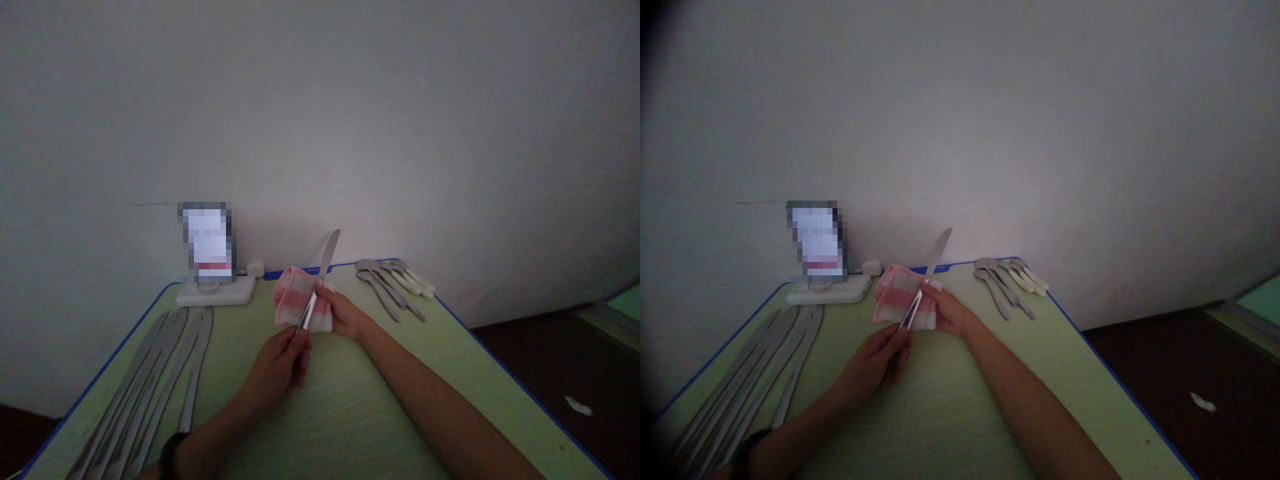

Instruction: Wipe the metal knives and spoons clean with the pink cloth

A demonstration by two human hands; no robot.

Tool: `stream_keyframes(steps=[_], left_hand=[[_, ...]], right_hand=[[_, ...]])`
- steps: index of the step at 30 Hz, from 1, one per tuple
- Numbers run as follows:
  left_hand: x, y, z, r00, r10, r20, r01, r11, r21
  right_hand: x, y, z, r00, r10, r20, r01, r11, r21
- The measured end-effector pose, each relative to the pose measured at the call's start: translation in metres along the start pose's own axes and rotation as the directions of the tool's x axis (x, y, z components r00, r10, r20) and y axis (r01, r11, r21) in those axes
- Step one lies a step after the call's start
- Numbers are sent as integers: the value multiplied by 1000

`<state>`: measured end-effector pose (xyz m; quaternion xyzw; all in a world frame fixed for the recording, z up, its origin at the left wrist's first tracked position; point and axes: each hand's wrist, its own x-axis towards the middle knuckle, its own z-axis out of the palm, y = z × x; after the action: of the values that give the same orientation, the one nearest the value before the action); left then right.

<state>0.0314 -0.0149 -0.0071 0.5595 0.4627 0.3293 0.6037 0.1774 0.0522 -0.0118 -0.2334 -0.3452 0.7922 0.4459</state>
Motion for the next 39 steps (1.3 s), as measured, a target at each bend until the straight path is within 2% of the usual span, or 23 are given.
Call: stream_keyframes(steps=[6, 13, 20, 31, 39], left_hand=[[2, -2, -2, 999, 43, -31, -45, 995, -88], [2, -2, -2, 999, 37, -16, -38, 998, -52], [1, 0, 0, 999, 36, -23, -37, 998, -48], [3, -1, -2, 996, 43, -81, -55, 986, -154], [3, 1, -1, 998, 29, -47, -32, 997, -68]], right_hand=[[-3, -1, -2, 999, -39, 11, 39, 999, 16], [-2, 0, -3, 999, -6, -33, 5, 1000, -13], [-2, -1, -3, 1000, 4, -15, -4, 1000, -17], [-2, 0, -3, 999, -27, 41, 28, 999, -23], [-1, 1, -4, 1000, 16, -8, -16, 1000, -18]])
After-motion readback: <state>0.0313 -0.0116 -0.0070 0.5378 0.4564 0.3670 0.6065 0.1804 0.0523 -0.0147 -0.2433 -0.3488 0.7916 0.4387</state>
